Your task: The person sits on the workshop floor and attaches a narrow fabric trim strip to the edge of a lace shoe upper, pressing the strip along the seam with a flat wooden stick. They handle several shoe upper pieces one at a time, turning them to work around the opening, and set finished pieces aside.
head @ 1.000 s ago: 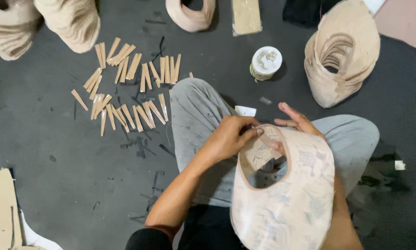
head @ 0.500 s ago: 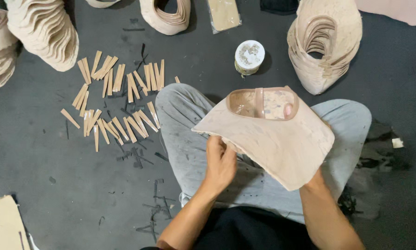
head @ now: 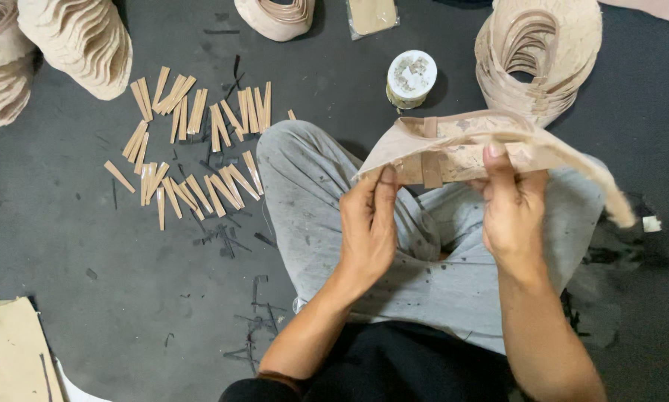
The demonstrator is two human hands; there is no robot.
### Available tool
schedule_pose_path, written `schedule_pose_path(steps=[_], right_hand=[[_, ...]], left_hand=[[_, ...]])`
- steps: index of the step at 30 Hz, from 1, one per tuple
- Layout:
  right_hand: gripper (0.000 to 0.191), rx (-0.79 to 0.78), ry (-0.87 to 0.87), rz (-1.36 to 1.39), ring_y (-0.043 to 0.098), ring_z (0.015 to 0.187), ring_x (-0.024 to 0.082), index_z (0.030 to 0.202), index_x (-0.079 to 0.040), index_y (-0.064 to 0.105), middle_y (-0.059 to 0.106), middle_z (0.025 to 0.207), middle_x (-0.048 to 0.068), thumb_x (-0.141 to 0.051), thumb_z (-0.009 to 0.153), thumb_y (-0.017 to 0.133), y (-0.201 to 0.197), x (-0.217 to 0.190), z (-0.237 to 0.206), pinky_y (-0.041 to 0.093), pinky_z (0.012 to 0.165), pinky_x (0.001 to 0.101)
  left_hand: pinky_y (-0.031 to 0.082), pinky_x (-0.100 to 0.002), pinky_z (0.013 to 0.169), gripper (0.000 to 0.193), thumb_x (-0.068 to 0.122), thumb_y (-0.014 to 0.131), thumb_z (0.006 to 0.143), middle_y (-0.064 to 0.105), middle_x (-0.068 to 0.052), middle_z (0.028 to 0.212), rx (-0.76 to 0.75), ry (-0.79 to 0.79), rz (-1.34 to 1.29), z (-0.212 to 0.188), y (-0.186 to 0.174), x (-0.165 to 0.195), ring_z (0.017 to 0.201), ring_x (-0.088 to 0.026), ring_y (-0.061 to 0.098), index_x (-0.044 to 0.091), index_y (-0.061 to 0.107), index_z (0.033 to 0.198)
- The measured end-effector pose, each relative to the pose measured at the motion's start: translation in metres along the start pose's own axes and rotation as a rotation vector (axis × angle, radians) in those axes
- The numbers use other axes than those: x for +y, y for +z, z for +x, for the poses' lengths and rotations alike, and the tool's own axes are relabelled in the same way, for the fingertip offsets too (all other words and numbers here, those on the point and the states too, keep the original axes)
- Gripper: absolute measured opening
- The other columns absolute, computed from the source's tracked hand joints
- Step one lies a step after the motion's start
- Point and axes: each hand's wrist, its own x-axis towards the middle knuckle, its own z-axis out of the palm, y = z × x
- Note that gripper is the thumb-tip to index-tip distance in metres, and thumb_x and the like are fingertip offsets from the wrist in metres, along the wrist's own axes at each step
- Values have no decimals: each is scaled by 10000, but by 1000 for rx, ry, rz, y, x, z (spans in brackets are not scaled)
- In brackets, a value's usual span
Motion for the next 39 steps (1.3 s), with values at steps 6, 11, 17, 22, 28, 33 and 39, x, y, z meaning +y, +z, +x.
schedule_pose_path(steps=[6,11,17,22,28,33,39], right_hand=[[255,62,-26,-129,573,941,121,1319,35,655,637,1086,60,-144,1138,628,4,6,-8,477,833,295],[287,-77,-43,-164,693,1077,184,1295,22,620,689,1217,95,-188,1125,523,-4,10,-14,587,979,332],[315,-184,-564,-896,580,1316,399,1367,23,608,628,1370,223,-34,1081,488,-25,18,-19,452,1130,499],[413,-246,-662,-961,562,1300,443,1324,22,631,626,1341,241,40,934,495,-29,23,-20,425,1143,523],[405,-207,-600,-1007,584,1280,429,1350,23,620,642,1323,241,69,972,481,-24,24,-20,445,1127,500],[434,-258,-475,-1156,679,1089,337,1399,13,616,678,1265,209,81,992,482,-23,29,-18,512,1026,450],[396,-338,-590,-905,655,1162,313,1371,15,586,663,1281,182,-68,984,592,-4,13,-23,511,1049,407]], left_hand=[[383,-278,618,257,179,514,1118,502,-3,735,-9,-69,49,3,-1,7,704,-77,409,-39,639,1067],[403,-278,634,266,186,503,1129,505,1,744,-9,-70,14,0,-1,-1,718,-75,435,-34,604,1020],[447,-266,690,271,185,497,1126,577,-7,810,2,-35,-15,3,-2,-13,777,-73,488,-37,614,1025],[482,-260,734,269,180,499,1126,592,-3,832,18,-65,-66,2,-3,-18,802,-72,504,-45,621,1043],[499,-261,775,252,168,487,1126,595,-8,855,-1,-43,-80,2,-5,-17,826,-77,524,-41,617,1071],[468,-261,705,251,172,506,1116,585,-12,810,12,-75,-7,-1,-6,-15,786,-77,497,-43,620,1052],[488,-287,686,243,128,479,1106,646,-26,823,3,-78,-44,-5,-11,-21,775,-82,552,-52,629,1041]])
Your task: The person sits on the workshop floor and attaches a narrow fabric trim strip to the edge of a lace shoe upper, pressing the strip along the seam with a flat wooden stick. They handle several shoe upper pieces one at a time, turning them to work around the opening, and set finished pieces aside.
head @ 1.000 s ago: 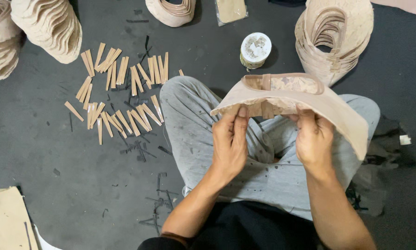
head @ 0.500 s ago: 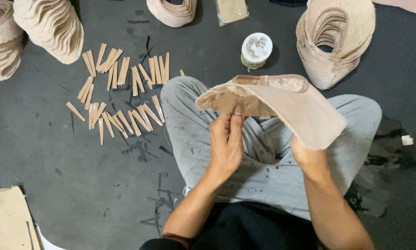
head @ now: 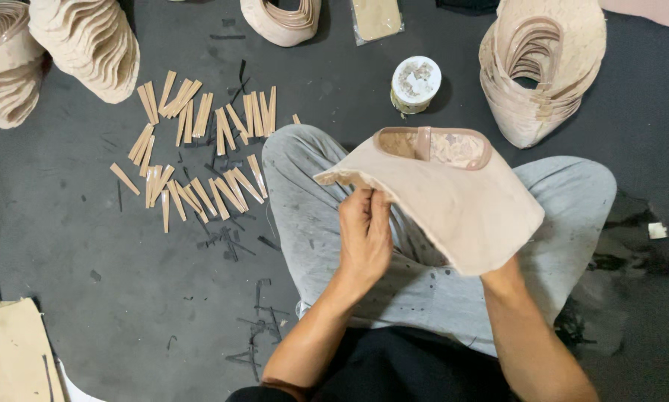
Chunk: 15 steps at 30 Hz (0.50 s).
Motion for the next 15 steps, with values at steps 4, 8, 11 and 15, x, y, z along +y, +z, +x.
schedule_pose_path(steps=[4,8,11,15], right_hand=[[429,91,196,313,652,1117,278,1353,6,593,677,1233,154,-221,991,636,-6,-40,20,517,985,381],[486,177,869,817,686,926,194,1341,-9,622,724,1095,98,-380,1029,584,-19,-76,37,559,793,328],[579,187,835,652,588,894,138,1474,-73,612,732,1158,107,-457,1042,576,-23,-84,47,430,710,255],[625,268,532,892,687,1122,205,1467,-6,563,694,1304,140,-478,1063,626,-20,-72,50,560,961,342]], left_hand=[[520,-316,713,245,111,470,1114,690,-50,859,-15,78,59,-3,-1,-3,784,-120,636,-57,621,1021],[521,-326,833,209,73,557,1039,694,-134,1029,-61,91,22,-7,0,4,934,-172,633,-78,646,1153],[461,-357,1021,395,55,630,953,623,-193,1276,-132,199,46,-6,-6,13,1185,-247,581,-90,559,1314],[475,-345,1135,527,13,603,932,624,-154,1442,-216,-20,-333,12,-22,16,1330,-232,601,-59,539,1450]])
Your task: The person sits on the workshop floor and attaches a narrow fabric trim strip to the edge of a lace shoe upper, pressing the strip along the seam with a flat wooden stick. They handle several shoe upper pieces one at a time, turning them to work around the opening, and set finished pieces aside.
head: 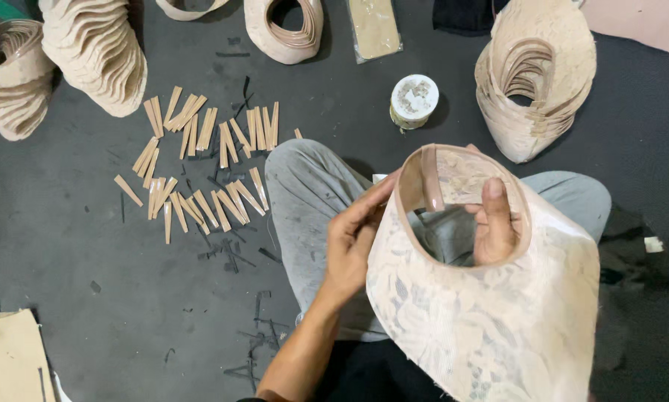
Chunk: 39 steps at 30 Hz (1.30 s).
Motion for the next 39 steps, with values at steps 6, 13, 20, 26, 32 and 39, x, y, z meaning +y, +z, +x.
schedule_pose_path(steps=[6,13,20,26,32,39], right_hand=[[518,-243,132,-132,700,1018,184,1362,3,610,719,1192,138,-365,999,645,-28,9,10,568,875,322],[400,-345,216,-212,716,897,159,1239,12,666,748,1061,135,-233,924,667,-34,11,22,578,774,299],[347,-177,610,-252,719,755,144,1052,38,796,792,926,119,-125,914,522,-30,19,25,556,676,250],[317,-389,173,-585,710,778,87,1087,-6,792,807,919,78,-56,778,745,-29,24,20,565,660,235],[394,-446,52,-660,698,727,59,1158,-21,768,819,874,64,-89,771,784,-34,28,13,560,622,233],[312,-316,253,-667,699,735,79,1089,-15,787,805,878,69,-101,790,776,-30,24,11,555,618,249]], left_hand=[[555,-293,856,423,140,588,1035,715,-93,1114,-90,-266,27,13,-29,3,969,-128,654,-31,609,1421],[565,-244,652,194,63,711,964,711,-26,838,-89,-364,178,18,-4,-17,732,-75,656,-58,692,1115],[539,-233,627,227,2,656,934,691,-50,825,-57,-179,385,5,-5,-18,719,-66,635,-34,696,1155],[538,-274,617,140,8,688,906,710,-82,771,-39,-114,494,9,-9,-22,671,-93,642,-29,735,1032],[525,-312,616,116,-28,654,883,707,-134,846,-7,19,596,5,-1,-30,685,-185,674,-31,717,981],[531,-342,727,183,-30,655,875,694,-137,923,-115,142,627,10,-7,-26,814,-265,682,-14,718,1046]])
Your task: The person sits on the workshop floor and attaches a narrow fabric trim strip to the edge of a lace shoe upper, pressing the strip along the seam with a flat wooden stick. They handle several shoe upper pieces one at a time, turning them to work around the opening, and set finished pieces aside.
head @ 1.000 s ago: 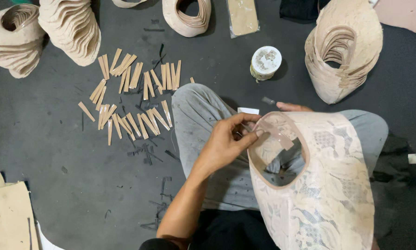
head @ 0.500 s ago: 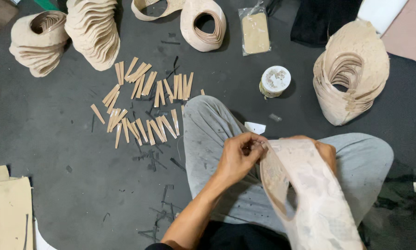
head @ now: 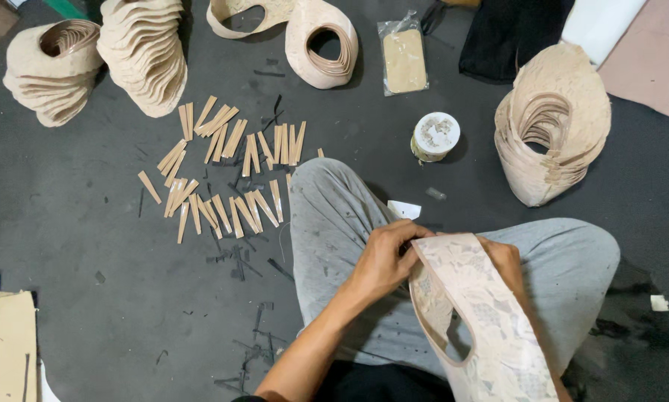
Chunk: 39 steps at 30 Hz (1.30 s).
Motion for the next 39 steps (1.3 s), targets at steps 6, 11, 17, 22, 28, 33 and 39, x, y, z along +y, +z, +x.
schedule_pose_path(steps=[6,11,17,22,28,33,39], right_hand=[[230,73,-26,-116,703,709,108,1032,-11,799,792,810,83,-49,806,778,1,-5,-8,549,615,263],[392,41,-119,17,712,783,94,1164,-30,772,795,926,64,64,791,698,6,8,-9,566,684,231],[490,6,223,460,728,811,222,1316,-12,727,782,1100,191,24,833,651,1,13,0,589,674,342],[664,340,-553,119,582,1344,254,1547,-111,437,557,1493,196,-21,937,686,5,14,-17,525,1095,376],[932,15,-811,-162,366,1493,404,1478,101,138,506,1468,284,-101,789,733,-12,6,-35,195,1246,577],[428,79,-888,-402,575,1250,372,1122,-11,680,702,1139,164,-157,760,855,-7,7,-25,331,1199,595],[135,620,-654,-170,691,777,165,1079,47,739,749,906,138,-15,968,784,-37,16,0,529,718,305]], left_hand=[[519,-330,647,192,-32,659,865,697,-122,883,-55,-102,-57,-1,-3,6,722,-245,670,-9,725,1044],[507,-333,645,239,-51,664,828,684,-132,857,21,-52,46,-3,1,7,723,-222,653,-6,745,1048],[475,-291,585,247,32,634,961,690,-42,766,-41,-324,-230,-8,4,-14,667,-97,570,2,728,1188],[439,-230,516,206,72,640,978,683,6,725,-83,-711,-698,-7,6,-46,598,-70,564,-34,743,1121],[565,-263,602,117,9,585,916,740,-27,771,-99,-1088,-948,-22,14,-62,657,-88,702,26,694,955],[525,-258,494,259,158,531,1087,713,-181,815,-398,-790,-1147,-24,24,-59,617,-178,676,-76,641,1065],[551,-273,779,447,38,518,1021,740,-135,994,301,-357,-206,-14,-10,-21,866,-204,654,18,526,1467]])
